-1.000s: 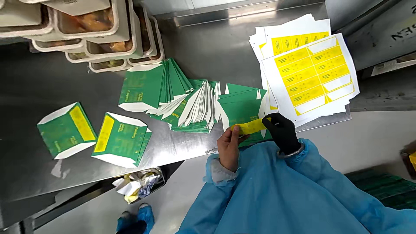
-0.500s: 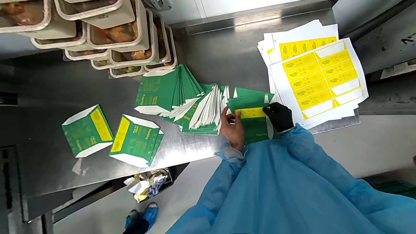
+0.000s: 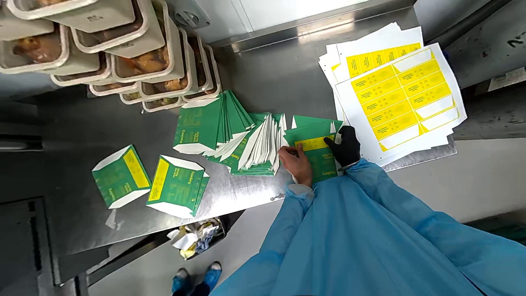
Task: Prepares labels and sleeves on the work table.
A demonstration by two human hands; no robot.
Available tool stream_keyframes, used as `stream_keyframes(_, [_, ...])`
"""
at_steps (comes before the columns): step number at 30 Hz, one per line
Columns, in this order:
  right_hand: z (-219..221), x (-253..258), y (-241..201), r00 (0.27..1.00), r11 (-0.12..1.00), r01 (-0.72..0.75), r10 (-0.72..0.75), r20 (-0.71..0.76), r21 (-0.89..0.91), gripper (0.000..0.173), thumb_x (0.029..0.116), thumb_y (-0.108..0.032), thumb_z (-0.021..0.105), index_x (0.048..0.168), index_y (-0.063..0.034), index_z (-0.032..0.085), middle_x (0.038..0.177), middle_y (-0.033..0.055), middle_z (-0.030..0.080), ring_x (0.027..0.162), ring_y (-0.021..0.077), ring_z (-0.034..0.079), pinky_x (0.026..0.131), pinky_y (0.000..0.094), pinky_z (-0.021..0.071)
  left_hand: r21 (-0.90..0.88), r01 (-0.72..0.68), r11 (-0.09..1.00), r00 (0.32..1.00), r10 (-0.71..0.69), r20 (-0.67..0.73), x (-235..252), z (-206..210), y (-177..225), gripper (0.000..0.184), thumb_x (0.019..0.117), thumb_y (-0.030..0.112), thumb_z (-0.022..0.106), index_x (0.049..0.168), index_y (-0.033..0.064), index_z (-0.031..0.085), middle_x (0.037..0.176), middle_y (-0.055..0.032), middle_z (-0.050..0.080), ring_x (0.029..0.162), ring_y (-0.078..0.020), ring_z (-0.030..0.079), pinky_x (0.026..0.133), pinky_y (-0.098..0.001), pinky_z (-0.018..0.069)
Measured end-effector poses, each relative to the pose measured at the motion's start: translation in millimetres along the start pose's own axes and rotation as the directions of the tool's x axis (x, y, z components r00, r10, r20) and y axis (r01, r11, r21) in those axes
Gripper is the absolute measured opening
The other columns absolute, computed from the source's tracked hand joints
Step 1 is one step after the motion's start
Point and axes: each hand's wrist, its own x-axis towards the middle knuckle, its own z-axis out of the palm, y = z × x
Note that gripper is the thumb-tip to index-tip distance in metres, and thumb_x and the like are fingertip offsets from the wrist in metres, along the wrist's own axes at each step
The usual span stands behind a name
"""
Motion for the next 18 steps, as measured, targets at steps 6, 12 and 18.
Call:
stream_keyframes(6, [0.2, 2.5, 5.9, 0.993, 0.992, 0.099, -0.093, 0.079, -0.084, 0.047, 0.0950, -0.048, 0.069, 0.100, -0.0021, 0.063, 0.105, 0.0175, 0.064, 0.101, 0.0359, 0.065, 0.080, 0.0527, 0.0557, 0.110, -0.511, 0.852, 0.850, 0.484, 0.207, -0.2, -15.1, -13.3, 0.029, 0.0995, 0.021, 0.065, 0.119, -0.0004, 0.067, 0.125, -0.0266, 0.059, 0.118, -0.0422, 0.058, 0.101, -0.0523, 0.0510])
stream_keyframes(12, [3.2, -9.1, 14.7, 0.695, 0.653, 0.718, -0.693, 0.193, -0.241, 0.038, 0.1051, -0.028, 0.055, 0.137, -0.0093, 0.063, 0.142, 0.0112, 0.062, 0.135, 0.0320, 0.055, 0.110, 0.0519, 0.0464, 0.186, -0.834, 0.520, 0.505, 0.582, 0.637, -4.9, -9.9, -37.3, 0.077, 0.1055, 0.053, 0.038, 0.163, 0.0047, 0.023, 0.173, -0.0058, 0.012, 0.160, -0.0245, 0.007, 0.128, -0.0526, 0.0135])
stream_keyframes(18, [-13.7, -14.3, 50.5, 0.715, 0.647, 0.696, -0.582, 0.387, -0.313, 0.087, 0.1005, -0.071, 0.035, 0.163, -0.0111, 0.030, 0.171, 0.0044, 0.025, 0.159, 0.0184, 0.017, 0.129, 0.0567, 0.0130, 0.422, -0.654, 0.628, 0.751, 0.469, 0.465, -14.8, -28.8, -47.2, 0.117, 0.0868, 0.087, 0.036, 0.161, -0.0028, 0.024, 0.169, -0.0191, 0.019, 0.157, -0.0348, 0.019, 0.126, -0.0533, 0.0205])
